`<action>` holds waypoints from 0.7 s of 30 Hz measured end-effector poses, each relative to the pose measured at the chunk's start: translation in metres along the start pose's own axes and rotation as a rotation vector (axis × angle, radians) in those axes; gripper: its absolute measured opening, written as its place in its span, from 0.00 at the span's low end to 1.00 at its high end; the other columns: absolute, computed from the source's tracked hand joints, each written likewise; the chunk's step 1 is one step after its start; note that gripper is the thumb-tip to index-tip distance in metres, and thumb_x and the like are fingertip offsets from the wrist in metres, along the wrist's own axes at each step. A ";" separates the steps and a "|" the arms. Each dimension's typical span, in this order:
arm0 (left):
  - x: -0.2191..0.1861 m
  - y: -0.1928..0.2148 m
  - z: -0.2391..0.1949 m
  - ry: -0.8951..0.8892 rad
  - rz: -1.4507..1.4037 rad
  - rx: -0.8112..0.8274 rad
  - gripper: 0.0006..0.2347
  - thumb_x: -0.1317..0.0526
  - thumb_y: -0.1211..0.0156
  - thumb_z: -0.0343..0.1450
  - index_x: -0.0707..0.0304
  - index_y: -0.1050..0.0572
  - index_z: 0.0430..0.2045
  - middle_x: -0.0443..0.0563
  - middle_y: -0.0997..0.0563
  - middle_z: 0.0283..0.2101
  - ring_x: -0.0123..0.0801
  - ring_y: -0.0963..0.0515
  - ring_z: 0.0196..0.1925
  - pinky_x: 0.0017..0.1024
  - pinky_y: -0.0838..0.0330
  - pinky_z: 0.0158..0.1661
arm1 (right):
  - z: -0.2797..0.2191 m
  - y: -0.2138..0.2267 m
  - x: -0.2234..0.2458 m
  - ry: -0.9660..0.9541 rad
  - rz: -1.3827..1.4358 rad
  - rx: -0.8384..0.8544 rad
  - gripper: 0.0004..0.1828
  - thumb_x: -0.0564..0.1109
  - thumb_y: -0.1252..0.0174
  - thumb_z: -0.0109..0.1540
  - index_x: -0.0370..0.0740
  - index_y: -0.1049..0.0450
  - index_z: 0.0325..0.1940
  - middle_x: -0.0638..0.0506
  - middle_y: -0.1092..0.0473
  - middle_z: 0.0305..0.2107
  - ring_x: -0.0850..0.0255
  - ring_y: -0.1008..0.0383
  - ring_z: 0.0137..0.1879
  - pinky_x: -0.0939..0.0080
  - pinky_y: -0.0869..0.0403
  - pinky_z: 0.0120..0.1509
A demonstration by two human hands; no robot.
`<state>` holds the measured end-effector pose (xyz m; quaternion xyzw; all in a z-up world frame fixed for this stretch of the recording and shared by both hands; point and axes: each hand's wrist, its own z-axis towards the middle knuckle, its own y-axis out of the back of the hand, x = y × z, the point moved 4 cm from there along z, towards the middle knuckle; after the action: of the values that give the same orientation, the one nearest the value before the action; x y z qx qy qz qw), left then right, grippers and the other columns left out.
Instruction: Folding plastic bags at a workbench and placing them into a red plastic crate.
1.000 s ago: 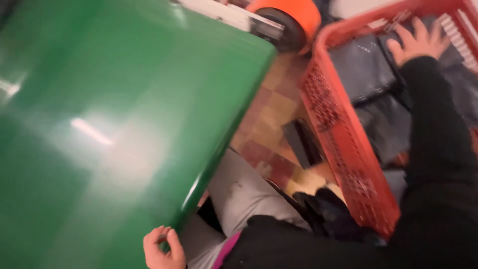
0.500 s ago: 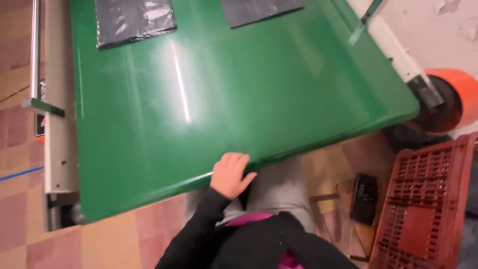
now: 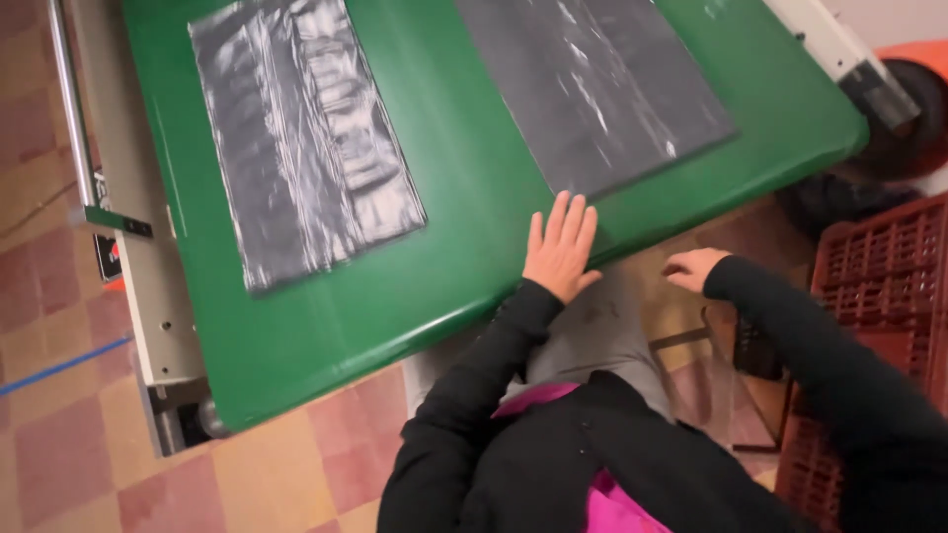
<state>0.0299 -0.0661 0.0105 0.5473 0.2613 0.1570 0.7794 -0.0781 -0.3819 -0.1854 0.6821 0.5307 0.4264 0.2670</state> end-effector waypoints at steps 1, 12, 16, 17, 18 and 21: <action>-0.004 -0.003 0.005 -0.034 -0.009 -0.005 0.41 0.46 0.28 0.58 0.66 0.38 0.65 0.61 0.41 0.72 0.52 0.48 0.77 0.59 0.46 0.67 | -0.002 -0.015 -0.019 -0.043 0.035 -0.032 0.20 0.60 0.44 0.60 0.52 0.21 0.52 0.49 0.21 0.45 0.50 0.20 0.52 0.52 0.24 0.58; -0.036 0.062 -0.011 -0.204 -0.308 -0.126 0.07 0.64 0.38 0.71 0.57 0.25 0.41 0.47 0.22 0.38 0.40 0.20 0.43 0.37 0.26 0.39 | -0.118 0.071 -0.029 -0.258 0.702 -0.802 0.54 0.41 0.27 0.45 0.33 0.47 0.71 0.37 0.37 0.60 0.41 0.36 0.65 0.45 0.33 0.64; -0.021 0.147 -0.028 -0.102 -0.629 -0.148 0.08 0.62 0.33 0.70 0.59 0.24 0.39 0.52 0.20 0.35 0.46 0.19 0.37 0.37 0.26 0.36 | -0.152 0.157 0.069 0.420 0.591 -0.749 0.13 0.37 0.34 0.56 0.44 0.23 0.43 0.44 0.26 0.54 0.46 0.32 0.73 0.48 0.31 0.74; -0.012 0.159 -0.025 -0.092 -0.625 -0.136 0.08 0.62 0.33 0.70 0.59 0.24 0.39 0.52 0.20 0.35 0.46 0.19 0.37 0.37 0.26 0.36 | -0.146 0.152 0.063 0.421 0.605 -0.742 0.13 0.37 0.34 0.56 0.44 0.23 0.43 0.44 0.26 0.54 0.46 0.32 0.73 0.48 0.31 0.74; 0.000 0.168 -0.021 -0.021 -0.695 -0.098 0.08 0.62 0.33 0.70 0.60 0.23 0.38 0.53 0.20 0.34 0.44 0.19 0.34 0.35 0.26 0.35 | -0.137 0.143 0.051 0.249 0.680 -0.690 0.12 0.36 0.33 0.56 0.40 0.21 0.43 0.46 0.24 0.45 0.52 0.26 0.57 0.53 0.27 0.61; 0.054 0.172 0.015 0.149 -0.740 -0.109 0.07 0.64 0.33 0.69 0.65 0.23 0.35 0.54 0.22 0.30 0.37 0.21 0.29 0.31 0.26 0.34 | -0.093 0.182 0.059 0.135 0.673 -0.692 0.12 0.37 0.32 0.59 0.36 0.21 0.47 0.48 0.22 0.39 0.59 0.21 0.43 0.59 0.23 0.50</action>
<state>0.0893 0.0113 0.1627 0.3610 0.4885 -0.0819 0.7902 -0.0643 -0.3870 0.0266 0.6578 0.1237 0.6839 0.2903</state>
